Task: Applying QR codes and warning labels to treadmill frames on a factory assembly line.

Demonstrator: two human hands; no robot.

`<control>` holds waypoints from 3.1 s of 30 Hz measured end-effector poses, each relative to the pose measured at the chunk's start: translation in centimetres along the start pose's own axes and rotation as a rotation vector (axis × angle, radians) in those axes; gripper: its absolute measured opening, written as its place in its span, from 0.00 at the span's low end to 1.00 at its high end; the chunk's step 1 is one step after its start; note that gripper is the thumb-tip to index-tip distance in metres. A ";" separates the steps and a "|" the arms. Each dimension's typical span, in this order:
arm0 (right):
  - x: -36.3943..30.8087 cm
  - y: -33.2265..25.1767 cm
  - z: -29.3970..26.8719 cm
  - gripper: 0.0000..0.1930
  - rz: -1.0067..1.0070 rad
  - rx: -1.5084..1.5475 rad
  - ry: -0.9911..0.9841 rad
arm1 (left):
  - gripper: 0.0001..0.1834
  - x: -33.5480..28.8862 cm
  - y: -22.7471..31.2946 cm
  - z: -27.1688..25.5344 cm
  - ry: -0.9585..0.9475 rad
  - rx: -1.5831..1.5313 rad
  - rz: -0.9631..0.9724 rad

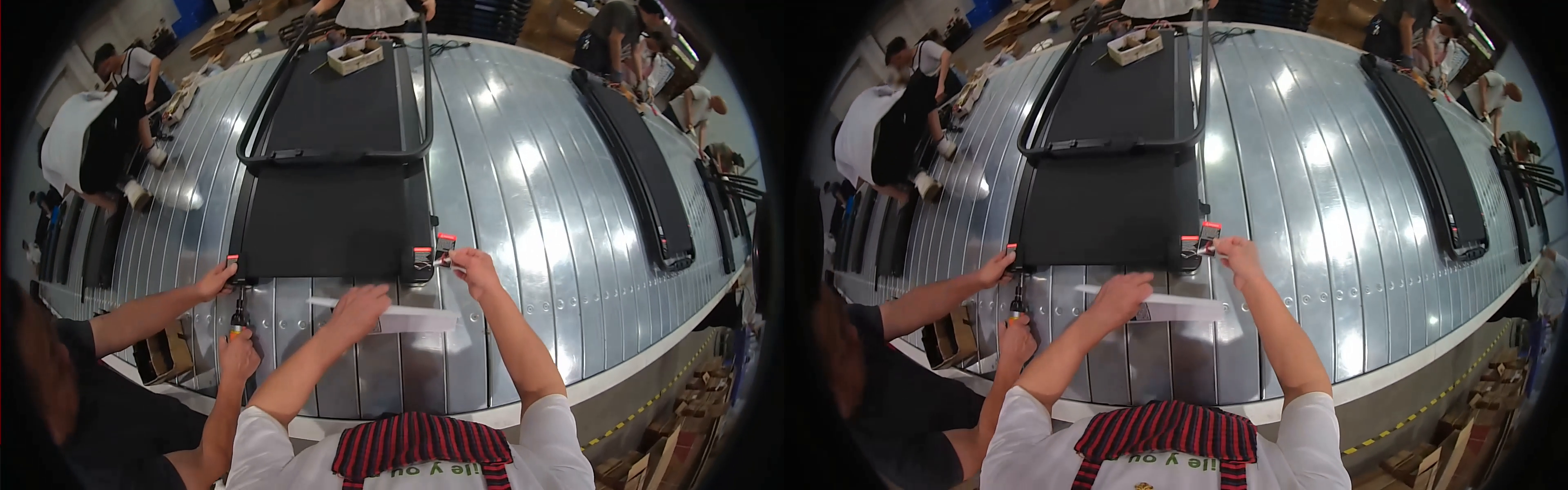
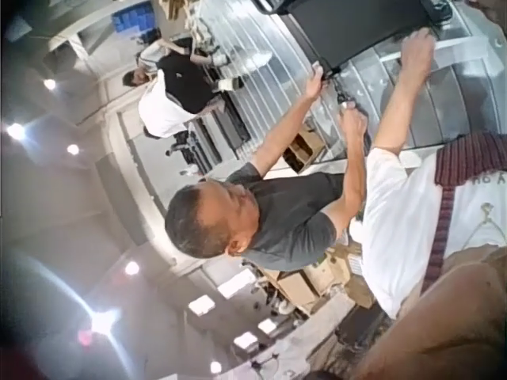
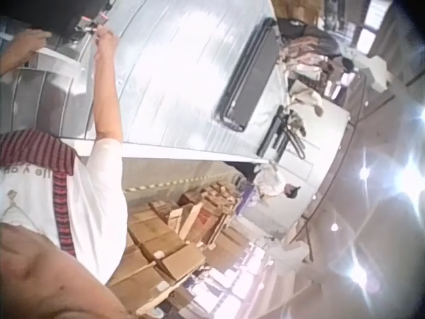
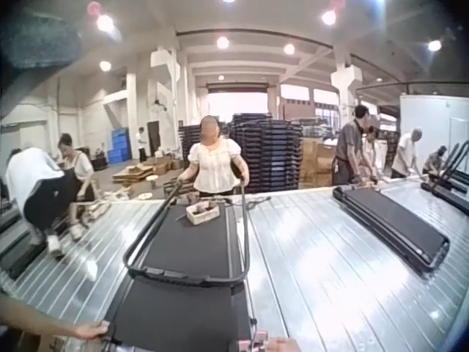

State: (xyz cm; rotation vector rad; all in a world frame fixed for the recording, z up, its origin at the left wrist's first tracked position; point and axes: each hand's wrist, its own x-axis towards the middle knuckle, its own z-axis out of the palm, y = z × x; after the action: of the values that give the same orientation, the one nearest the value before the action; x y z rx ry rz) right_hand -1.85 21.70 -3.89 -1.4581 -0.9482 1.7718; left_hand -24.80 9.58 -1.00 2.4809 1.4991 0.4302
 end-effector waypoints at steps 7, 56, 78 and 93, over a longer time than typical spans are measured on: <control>5.6 -0.2 2.8 0.05 0.061 0.032 -0.050 | 0.06 5.1 -3.0 1.0 -0.033 0.066 0.029; 7.1 -1.1 4.1 0.05 0.038 -0.080 0.003 | 0.07 8.7 -5.7 1.7 -0.242 0.085 0.216; 8.6 -2.4 5.2 0.39 -0.274 -0.977 0.264 | 0.06 9.9 -3.6 0.9 -0.392 0.229 0.184; -12.1 -0.9 4.9 0.16 -0.242 0.098 -0.277 | 0.13 -4.9 -0.6 -8.3 0.277 -1.495 -0.609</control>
State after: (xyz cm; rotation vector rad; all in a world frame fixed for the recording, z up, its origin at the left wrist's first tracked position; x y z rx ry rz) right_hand -4.59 11.40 3.72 -1.0065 -1.1083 1.8372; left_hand -30.36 5.70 5.86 0.8044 1.1355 1.1875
